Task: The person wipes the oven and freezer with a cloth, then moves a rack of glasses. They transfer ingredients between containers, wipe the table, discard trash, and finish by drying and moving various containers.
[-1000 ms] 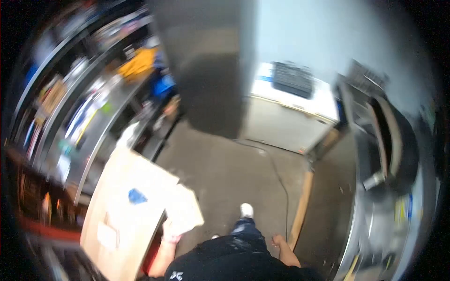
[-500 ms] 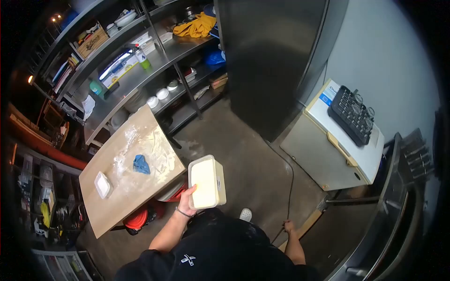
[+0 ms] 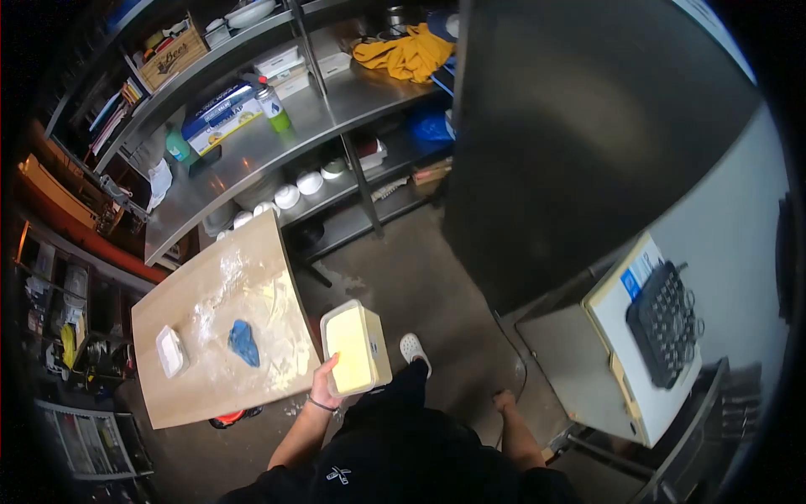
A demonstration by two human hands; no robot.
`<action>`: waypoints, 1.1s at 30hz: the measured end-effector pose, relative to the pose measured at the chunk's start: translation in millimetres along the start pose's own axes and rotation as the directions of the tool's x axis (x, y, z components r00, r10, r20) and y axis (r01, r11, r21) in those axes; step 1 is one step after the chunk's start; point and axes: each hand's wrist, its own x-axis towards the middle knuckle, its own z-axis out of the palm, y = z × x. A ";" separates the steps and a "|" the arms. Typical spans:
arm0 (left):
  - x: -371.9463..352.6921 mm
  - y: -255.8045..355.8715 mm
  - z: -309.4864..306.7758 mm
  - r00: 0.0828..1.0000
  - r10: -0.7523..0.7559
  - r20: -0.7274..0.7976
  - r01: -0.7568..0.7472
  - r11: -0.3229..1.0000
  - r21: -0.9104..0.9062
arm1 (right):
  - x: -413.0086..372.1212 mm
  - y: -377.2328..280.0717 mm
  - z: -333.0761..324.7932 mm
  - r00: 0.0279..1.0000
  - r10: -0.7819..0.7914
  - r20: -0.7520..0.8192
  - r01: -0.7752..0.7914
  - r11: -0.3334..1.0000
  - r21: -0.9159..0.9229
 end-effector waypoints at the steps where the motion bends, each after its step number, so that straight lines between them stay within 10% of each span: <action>1: 17.0 9.3 5.2 0.999 0.030 -0.027 -0.030 1.000 0.010 | 17.7 -21.1 -15.4 0.998 0.054 0.038 -0.055 0.999 0.002; 6: 77.0 72.3 33.9 0.996 0.070 -0.051 -0.073 0.997 -0.041 | 93.1 -155.6 -101.9 0.969 0.183 0.168 -0.181 0.983 -0.026; 12: 118.2 122.0 44.9 0.963 0.229 -0.142 -0.247 0.960 -0.130 | 213.2 -331.4 -176.8 0.982 -0.125 0.144 0.165 0.937 -0.309; 15: 133.0 132.8 47.5 0.901 0.289 -0.324 -0.353 0.922 -0.158 | 290.1 -411.0 -194.1 0.878 -0.475 -0.061 0.477 0.878 0.025; 20: 167.6 145.8 64.8 0.827 0.302 -0.474 -0.454 0.856 -0.248 | 447.6 -552.7 -186.0 0.664 -0.708 -0.239 0.692 0.704 -0.161; 22: 189.7 141.2 54.2 0.755 0.332 -0.566 -0.538 0.807 -0.245 | 515.6 -592.9 -168.1 0.438 -0.786 -0.438 0.760 0.583 -0.288; 25: 216.2 135.6 48.9 0.734 0.282 -0.617 -0.556 0.772 -0.308 | 540.4 -668.9 -178.4 0.680 -0.659 -0.321 0.599 0.752 -0.276; 33: 258.1 134.6 30.5 0.706 0.261 -0.658 -0.632 0.651 -0.420 | 588.8 -745.3 -139.2 0.733 -0.645 -0.216 0.537 0.744 -0.397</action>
